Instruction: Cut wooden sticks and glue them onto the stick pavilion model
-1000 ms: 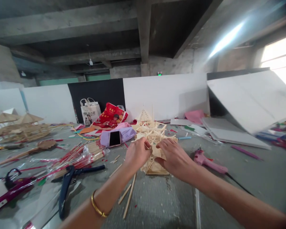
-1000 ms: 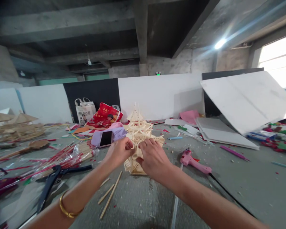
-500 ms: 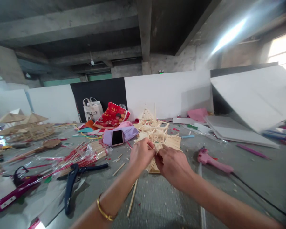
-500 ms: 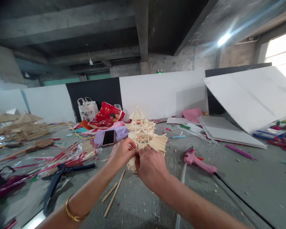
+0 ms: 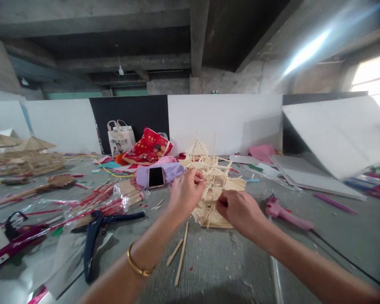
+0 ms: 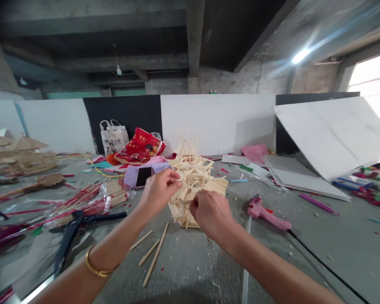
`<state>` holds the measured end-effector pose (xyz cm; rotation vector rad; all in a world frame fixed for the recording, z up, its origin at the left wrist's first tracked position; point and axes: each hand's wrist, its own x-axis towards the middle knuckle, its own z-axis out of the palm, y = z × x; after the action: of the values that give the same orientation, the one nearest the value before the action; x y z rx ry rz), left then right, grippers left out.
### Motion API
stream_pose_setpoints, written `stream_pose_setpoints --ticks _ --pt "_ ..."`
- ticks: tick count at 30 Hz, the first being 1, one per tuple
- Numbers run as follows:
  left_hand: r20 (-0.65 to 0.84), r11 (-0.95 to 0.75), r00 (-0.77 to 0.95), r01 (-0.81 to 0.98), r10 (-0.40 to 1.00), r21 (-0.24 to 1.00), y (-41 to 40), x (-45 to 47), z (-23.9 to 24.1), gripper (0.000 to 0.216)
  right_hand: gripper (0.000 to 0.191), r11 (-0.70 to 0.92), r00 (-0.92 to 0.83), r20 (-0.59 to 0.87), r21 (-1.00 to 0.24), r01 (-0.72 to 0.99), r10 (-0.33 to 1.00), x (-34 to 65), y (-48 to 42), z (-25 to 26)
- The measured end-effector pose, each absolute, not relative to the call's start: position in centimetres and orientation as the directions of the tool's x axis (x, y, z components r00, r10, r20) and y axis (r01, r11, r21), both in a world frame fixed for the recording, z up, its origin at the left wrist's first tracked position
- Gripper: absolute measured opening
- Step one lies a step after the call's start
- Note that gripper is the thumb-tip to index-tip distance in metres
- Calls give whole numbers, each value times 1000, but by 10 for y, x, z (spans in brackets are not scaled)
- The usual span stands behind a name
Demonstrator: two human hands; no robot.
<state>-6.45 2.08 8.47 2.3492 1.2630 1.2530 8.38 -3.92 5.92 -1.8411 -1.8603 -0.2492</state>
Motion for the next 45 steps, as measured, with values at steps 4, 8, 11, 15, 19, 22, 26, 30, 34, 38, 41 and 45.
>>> stream_pose_setpoints --ticks 4,8,11,15,19,22,26,30,34,38,41,45 --pt "566 -663 361 522 741 536 3 -88 68 13 20 110 11 482 -221 969 876 89 -67 47" --pt "463 -621 413 517 784 589 -5 -107 49 14 21 73 41 335 -320 945 941 87 -69 17" --pt "395 -581 431 510 811 635 0 -110 40 15 21 48 82 204 -561 826 975 79 -50 -7" --pt "323 -554 475 505 819 662 5 -110 36 18 21 -29 153 147 -619 785 977 70 -24 -25" --pt "297 -544 496 483 816 686 6 -113 35 19 13 -85 224 199 -538 838 954 65 -13 -31" --pt "299 -545 502 469 812 695 6 -116 35 18 11 -123 254 231 -464 877 939 62 -9 -33" --pt "298 -543 504 455 811 706 8 -119 35 17 13 -136 263 240 -442 887 934 61 -8 -30" --pt "301 -533 506 411 808 740 13 -125 36 18 14 -122 260 233 -480 869 937 64 -24 -25" --pt "296 -501 483 379 824 778 11 -129 36 20 17 -83 231 205 -552 830 951 61 -65 -20" --pt "116 -301 545 264 831 916 -11 -118 31 24 24 -3 210 158 -791 611 965 47 -101 -8" --pt "5 -95 602 117 798 989 -30 -99 26 29 31 66 191 181 -869 491 965 41 -106 3" --pt "-6 35 572 -39 820 999 -35 -79 19 26 31 107 143 201 -866 489 969 44 -94 12"
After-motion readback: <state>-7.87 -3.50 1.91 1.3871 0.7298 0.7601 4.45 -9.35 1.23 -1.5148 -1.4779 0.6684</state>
